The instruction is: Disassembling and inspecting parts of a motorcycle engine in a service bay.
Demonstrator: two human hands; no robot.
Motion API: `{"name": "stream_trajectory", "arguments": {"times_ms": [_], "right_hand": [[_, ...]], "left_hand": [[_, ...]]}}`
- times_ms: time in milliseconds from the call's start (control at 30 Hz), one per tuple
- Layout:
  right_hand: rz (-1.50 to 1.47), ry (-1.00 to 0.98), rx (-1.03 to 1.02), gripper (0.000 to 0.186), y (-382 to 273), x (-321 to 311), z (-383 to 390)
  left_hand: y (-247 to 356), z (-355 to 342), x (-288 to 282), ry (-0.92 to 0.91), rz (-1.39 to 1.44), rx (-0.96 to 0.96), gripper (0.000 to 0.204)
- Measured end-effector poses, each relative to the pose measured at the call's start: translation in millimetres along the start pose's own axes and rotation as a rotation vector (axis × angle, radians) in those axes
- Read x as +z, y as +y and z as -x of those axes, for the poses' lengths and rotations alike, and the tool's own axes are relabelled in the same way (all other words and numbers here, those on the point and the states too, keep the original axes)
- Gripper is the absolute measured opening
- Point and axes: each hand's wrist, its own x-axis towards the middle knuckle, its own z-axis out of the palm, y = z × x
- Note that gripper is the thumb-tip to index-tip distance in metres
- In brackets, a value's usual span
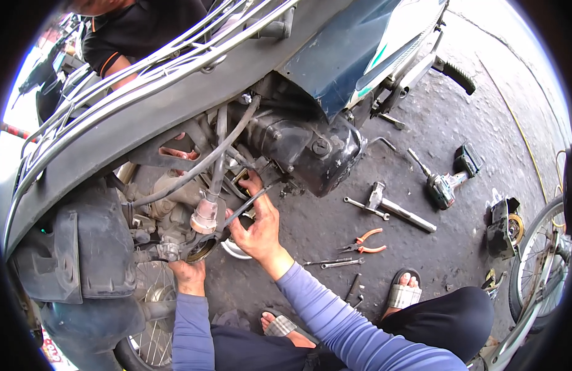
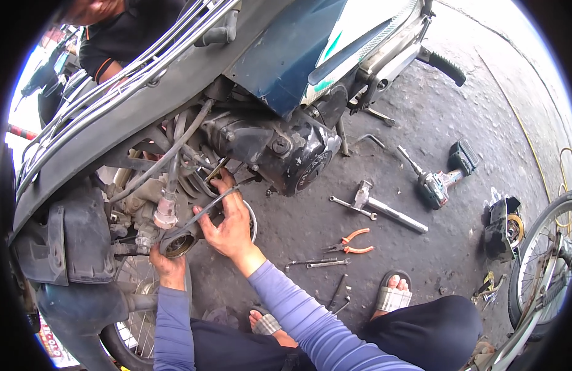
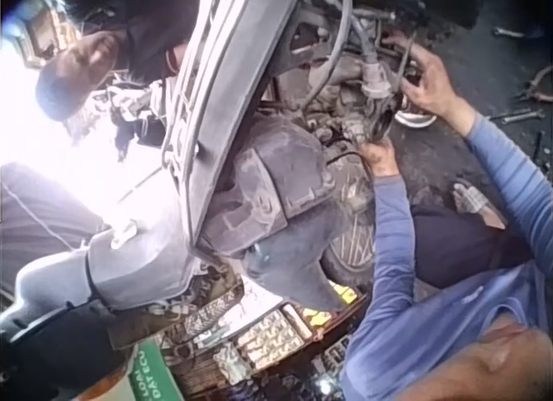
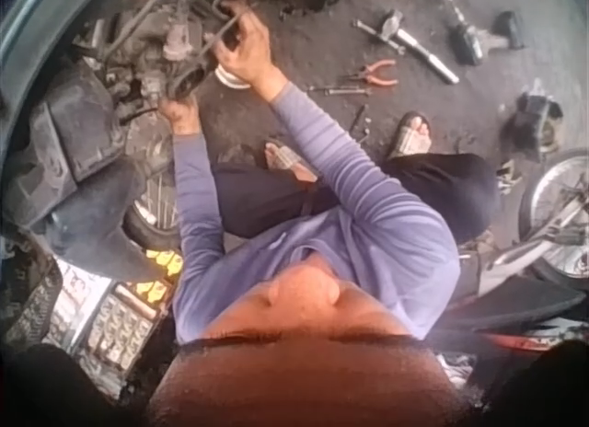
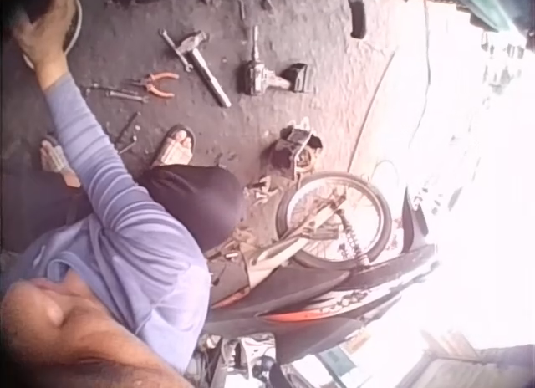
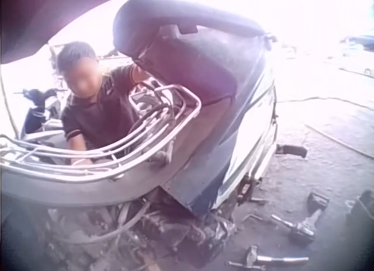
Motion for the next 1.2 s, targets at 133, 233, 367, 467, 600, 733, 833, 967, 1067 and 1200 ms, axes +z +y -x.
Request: {"name": "stream_trajectory", "arguments": {"times_ms": [133,233,367,467,600,733,833,967,1067,1200], "right_hand": [[-0.026,-0.010,0.016,0.052,-4,3,2],[-0.060,-0.064,0.075,0.051,3,-5,-1],[-0.041,-0.092,0.031,0.050,2,-3,-4],[-0.044,-0.029,0.009,0.047,7,-1,-2],[-0.017,0.002,-0.033,0.048,7,-1,1],[-0.013,-0.045,-0.075,0.052,13,-1,4],[-0.011,0.027,-0.108,0.049,16,-3,5],[-0.012,0.034,-0.103,0.045,13,-2,5],[-0.024,0.055,-0.098,0.037,17,4,6],[-0.028,0.058,-0.096,0.035,19,5,7]], "left_hand": [[7,-9,-26,-0.057,-0.050,-0.106,0.051],[6,-4,-4,-0.082,-0.063,-0.079,0.049],[34,-14,3,-0.298,0.141,-0.166,0.043],[28,-25,4,-0.304,0.080,-0.148,0.043],[25,-56,22,-0.377,0.004,-0.102,0.042],[-2,-105,40,-0.504,-0.030,-0.088,0.042],[-30,-122,47,-0.552,-0.051,-0.064,0.041],[-54,-142,50,-0.593,-0.093,-0.009,0.041],[-65,-149,48,-0.607,-0.141,0.020,0.040],[-71,-151,41,-0.609,-0.218,0.074,0.039]]}}
